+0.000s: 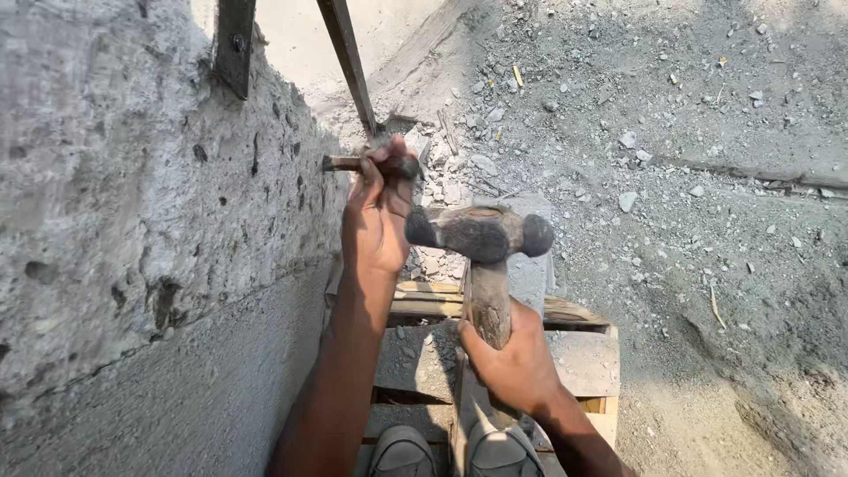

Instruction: The person uses a hammer and a chisel to chip away at a concrete wall, holding the chisel against the surface and striking it repeatedly.

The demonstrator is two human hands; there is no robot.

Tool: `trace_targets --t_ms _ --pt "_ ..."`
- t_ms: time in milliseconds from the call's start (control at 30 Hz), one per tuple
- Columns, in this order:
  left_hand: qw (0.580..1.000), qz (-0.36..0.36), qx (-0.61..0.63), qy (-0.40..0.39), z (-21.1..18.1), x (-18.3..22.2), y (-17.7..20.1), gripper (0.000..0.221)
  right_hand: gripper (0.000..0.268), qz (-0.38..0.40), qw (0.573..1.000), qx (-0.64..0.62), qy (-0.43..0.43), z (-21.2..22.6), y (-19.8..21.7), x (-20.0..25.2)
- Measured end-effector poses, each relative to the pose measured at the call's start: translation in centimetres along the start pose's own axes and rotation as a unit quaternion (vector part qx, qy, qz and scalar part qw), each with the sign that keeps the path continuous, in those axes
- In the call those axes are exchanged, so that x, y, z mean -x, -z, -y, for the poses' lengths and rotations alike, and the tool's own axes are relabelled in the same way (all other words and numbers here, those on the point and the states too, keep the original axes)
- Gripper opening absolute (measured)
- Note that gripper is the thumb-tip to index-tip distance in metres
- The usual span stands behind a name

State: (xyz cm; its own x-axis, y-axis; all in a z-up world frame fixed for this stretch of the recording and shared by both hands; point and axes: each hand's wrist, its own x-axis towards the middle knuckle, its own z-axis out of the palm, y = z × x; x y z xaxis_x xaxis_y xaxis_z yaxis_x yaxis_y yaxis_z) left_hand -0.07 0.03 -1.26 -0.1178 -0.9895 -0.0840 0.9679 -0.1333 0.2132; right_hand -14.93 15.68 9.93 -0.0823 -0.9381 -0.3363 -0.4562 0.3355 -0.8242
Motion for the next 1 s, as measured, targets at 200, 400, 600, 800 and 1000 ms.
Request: trace_targets --t_ms 200,400,600,800,1000 --pt "1.000 0.000 -0.022 0.018 1.3 1.8 -4.1 0.018 0.016 -0.090 0.958 -0.199 -0.185 1.0 4.3 2.1" --pt "0.999 0.020 -0.039 -0.004 -0.3 1.9 -5.8 0.018 0.017 -0.174 0.937 -0.275 -0.131 0.5 7.3 4.2" --pt "0.999 0.035 -0.025 -0.015 0.0 1.6 -5.2 0.017 0.022 -0.181 0.929 -0.319 -0.052 -1.3 10.0 6.3" --pt "0.999 0.046 -0.005 -0.019 -0.5 1.4 -5.7 0.013 0.020 -0.203 0.802 -0.522 0.207 -1.1 -2.9 -1.8" --pt "1.000 0.022 0.017 -0.010 0.3 1.7 -5.4 0.008 0.015 -0.151 0.950 -0.262 -0.074 2.3 3.7 1.0"
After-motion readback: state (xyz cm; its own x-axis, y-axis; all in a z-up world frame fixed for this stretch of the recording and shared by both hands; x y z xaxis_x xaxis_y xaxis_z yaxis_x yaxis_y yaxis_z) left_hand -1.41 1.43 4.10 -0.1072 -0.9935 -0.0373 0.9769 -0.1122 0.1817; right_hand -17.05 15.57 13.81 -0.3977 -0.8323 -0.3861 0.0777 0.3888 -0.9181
